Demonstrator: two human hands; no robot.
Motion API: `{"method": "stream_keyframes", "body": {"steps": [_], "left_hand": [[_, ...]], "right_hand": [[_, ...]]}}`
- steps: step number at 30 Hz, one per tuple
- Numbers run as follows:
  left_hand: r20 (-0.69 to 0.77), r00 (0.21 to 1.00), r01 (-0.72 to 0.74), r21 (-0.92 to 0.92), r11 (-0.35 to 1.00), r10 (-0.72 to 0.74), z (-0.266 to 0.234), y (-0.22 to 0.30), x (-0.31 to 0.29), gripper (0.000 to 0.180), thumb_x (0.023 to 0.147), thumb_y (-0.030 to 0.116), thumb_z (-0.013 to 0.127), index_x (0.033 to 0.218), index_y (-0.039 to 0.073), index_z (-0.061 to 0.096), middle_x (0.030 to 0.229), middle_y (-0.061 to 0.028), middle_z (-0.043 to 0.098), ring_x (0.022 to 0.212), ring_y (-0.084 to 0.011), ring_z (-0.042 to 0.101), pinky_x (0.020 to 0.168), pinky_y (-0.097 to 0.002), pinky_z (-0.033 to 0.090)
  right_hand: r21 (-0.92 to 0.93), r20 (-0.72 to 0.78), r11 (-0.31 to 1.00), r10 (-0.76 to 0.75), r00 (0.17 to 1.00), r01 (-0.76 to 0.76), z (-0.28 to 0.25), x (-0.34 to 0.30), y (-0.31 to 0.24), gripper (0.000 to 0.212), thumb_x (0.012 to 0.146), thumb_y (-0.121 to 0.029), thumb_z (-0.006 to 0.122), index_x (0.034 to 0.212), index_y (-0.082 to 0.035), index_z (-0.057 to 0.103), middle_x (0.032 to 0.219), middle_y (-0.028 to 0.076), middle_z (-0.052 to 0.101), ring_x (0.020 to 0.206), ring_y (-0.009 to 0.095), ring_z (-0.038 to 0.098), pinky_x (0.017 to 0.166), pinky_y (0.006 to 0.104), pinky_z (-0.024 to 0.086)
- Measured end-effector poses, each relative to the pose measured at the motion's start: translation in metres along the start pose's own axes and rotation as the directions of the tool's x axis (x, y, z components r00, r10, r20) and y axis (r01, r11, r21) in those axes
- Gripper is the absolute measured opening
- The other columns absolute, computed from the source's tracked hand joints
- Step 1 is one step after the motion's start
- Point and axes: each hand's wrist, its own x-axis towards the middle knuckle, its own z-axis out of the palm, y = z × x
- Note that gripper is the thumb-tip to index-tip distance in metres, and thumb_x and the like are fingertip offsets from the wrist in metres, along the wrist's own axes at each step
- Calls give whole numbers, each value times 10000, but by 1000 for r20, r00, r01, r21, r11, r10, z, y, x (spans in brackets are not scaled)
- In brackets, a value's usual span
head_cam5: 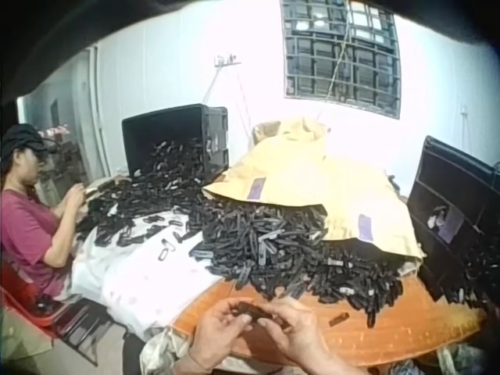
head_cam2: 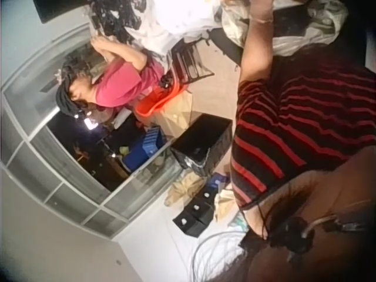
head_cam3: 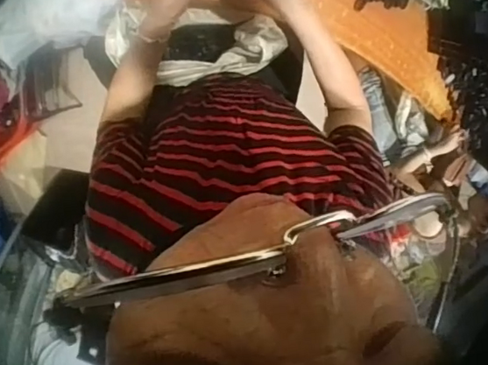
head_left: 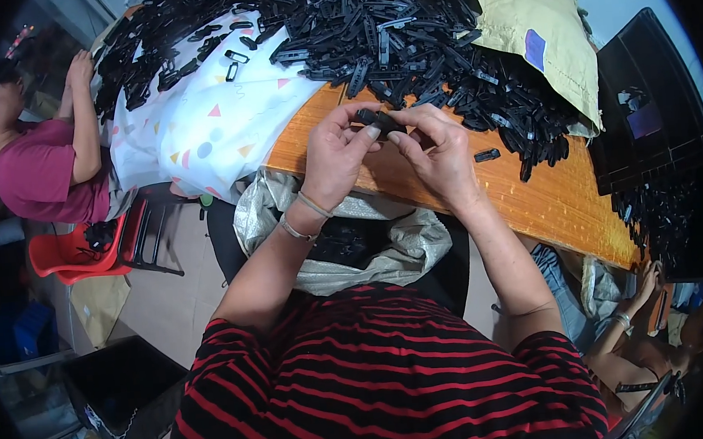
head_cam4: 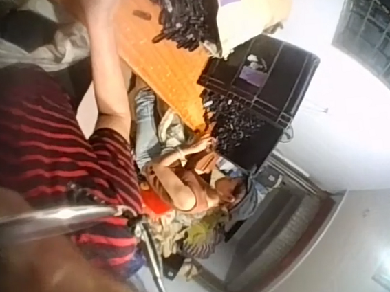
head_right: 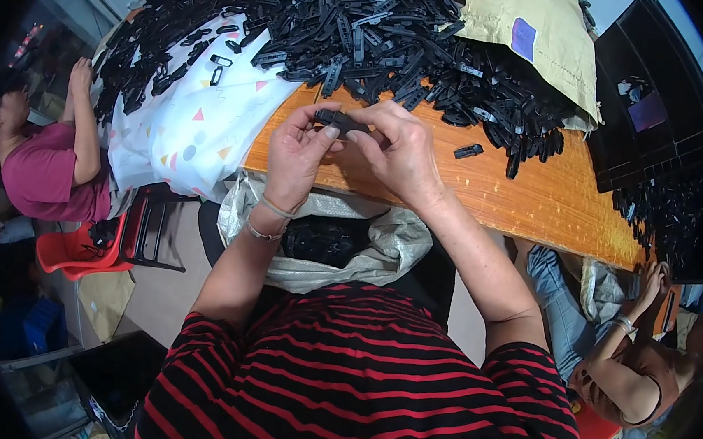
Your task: Manually sorting and inspecting small black plastic components on a wooden workbench.
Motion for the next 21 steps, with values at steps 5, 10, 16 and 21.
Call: {"method": "stream_keyframes", "body": {"steps": [5,10,16,21], "left_hand": [[-20,999,-27,0,1000,27,7,4,-5,319,901,-3,602,1216,-24,555,1059,-49,615,883,-82,617,790,-206,512],[-38,991,-125,123,984,131,15,10,-15,405,905,5,614,1294,-19,503,1096,-57,600,967,-101,592,873,-232,488],[119,921,-369,574,731,372,9,29,-18,366,885,-57,599,1243,-12,540,1086,-66,599,982,-123,595,881,-250,483],[36,945,-308,430,849,325,12,26,-23,324,889,-47,599,1208,-11,555,1063,-52,595,974,-111,581,879,-249,477]], "right_hand": [[-27,-26,999,-33,999,32,4,-1,5,240,779,49,710,1011,-8,683,877,63,632,702,112,604,598,232,494],[-122,-27,988,-102,994,98,8,-1,-1,247,754,50,724,989,-10,675,902,76,637,719,124,615,605,233,510],[213,-40,965,164,986,-152,11,0,-7,358,738,22,745,1070,-6,612,966,93,634,793,130,628,671,249,532],[167,48,984,51,998,-58,16,-6,2,288,798,-50,732,1036,9,581,876,80,652,807,151,667,710,263,528]]}}
